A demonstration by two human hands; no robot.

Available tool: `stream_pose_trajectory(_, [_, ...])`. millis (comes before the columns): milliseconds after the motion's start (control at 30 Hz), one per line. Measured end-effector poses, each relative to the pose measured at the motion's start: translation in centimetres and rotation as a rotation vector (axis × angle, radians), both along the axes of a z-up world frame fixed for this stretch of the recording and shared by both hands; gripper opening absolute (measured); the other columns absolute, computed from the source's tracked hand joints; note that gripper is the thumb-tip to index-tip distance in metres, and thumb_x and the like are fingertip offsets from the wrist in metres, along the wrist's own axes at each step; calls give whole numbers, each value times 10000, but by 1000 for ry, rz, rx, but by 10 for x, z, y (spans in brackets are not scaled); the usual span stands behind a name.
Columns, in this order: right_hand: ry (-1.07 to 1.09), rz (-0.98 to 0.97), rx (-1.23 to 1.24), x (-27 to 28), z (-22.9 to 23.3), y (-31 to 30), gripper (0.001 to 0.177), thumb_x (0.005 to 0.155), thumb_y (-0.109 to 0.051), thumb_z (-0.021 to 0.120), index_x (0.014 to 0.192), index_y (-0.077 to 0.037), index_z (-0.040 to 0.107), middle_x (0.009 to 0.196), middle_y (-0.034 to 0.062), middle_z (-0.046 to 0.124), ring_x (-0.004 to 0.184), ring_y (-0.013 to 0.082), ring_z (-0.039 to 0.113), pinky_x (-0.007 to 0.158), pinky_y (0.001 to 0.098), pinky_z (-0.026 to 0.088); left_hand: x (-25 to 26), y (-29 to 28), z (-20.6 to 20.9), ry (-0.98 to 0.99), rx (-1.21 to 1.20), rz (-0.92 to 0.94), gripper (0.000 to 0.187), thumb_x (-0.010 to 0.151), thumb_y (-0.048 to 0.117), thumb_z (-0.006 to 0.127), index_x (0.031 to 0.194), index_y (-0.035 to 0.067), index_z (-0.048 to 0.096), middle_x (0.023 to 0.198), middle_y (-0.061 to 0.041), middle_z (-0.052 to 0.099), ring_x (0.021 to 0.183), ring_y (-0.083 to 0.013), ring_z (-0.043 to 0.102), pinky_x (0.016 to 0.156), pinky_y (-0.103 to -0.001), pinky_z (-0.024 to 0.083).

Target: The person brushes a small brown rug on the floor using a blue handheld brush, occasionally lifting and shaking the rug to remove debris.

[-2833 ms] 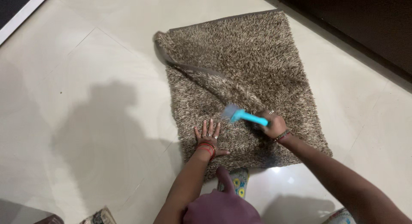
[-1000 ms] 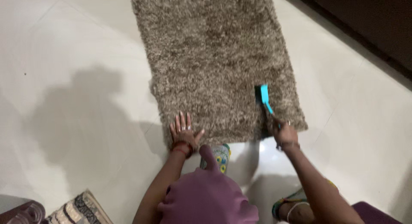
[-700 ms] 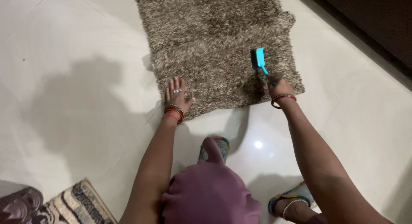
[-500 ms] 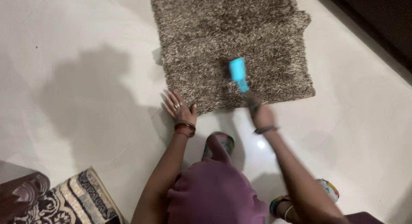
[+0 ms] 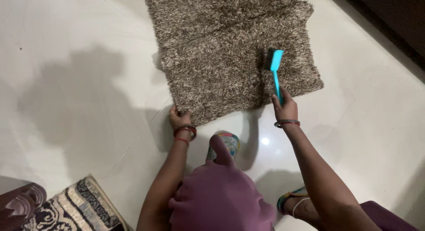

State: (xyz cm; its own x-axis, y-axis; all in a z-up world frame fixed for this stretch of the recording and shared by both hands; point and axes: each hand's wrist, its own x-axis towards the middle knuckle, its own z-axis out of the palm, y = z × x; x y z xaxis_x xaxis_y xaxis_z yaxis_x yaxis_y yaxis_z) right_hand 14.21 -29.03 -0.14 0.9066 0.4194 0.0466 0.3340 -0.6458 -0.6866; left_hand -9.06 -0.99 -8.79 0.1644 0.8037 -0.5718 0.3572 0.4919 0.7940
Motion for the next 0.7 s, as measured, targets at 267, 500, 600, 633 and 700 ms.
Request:
stream_pose_trajectory(267, [89, 448, -402, -99, 30, 53, 366, 992, -360, 613, 1342, -257, 643, 861, 177, 739, 735, 360, 713, 686, 485, 571, -1, 10, 61, 632, 885, -813, 1097, 795, 305, 798, 1615, -14, 142, 1620, -230, 283, 1532, -431, 178, 1246, -557, 139])
stream_pose_trajectory(500, [98, 601, -473, -153, -18, 40, 417, 955, -280, 532, 1348, -182, 630, 877, 210, 701, 712, 377, 701, 635, 490, 570, -10, -28, 24, 821, 654, -1174, 1132, 902, 658, 585, 1621, 29, -22, 1716, -166, -99, 1573, -390, -121, 1229, -624, -45])
stream_pose_trajectory(600, [-60, 551, -662, -104, -85, -17, 292, 950, -198, 517, 1180, -108, 673, 892, 190, 714, 701, 375, 713, 600, 506, 569, -8, -26, 18, 904, 607, -1243, 1086, 918, 693, 510, 1628, 87, -45, 1712, -138, -110, 1566, -361, -134, 1211, -648, -54])
stream_pose_trajectory(633, [-28, 492, -750, -75, -95, -45, 211, 963, -204, 526, 1008, -124, 716, 873, 143, 743, 774, 346, 725, 689, 495, 573, -6, -26, 19, 913, 588, -1255, 1079, 922, 697, 495, 1630, 92, -50, 1710, -131, -115, 1563, -356, -141, 1205, -659, -55])
stream_pose_trajectory(700, [-85, 301, -640, -21, -88, -106, 235, 964, -201, 515, 960, -152, 744, 881, 155, 743, 772, 365, 722, 698, 525, 564, -10, -27, 18, 920, 588, -1260, 1070, 932, 697, 483, 1638, 90, -45, 1714, -133, -114, 1564, -358, -143, 1203, -664, -56])
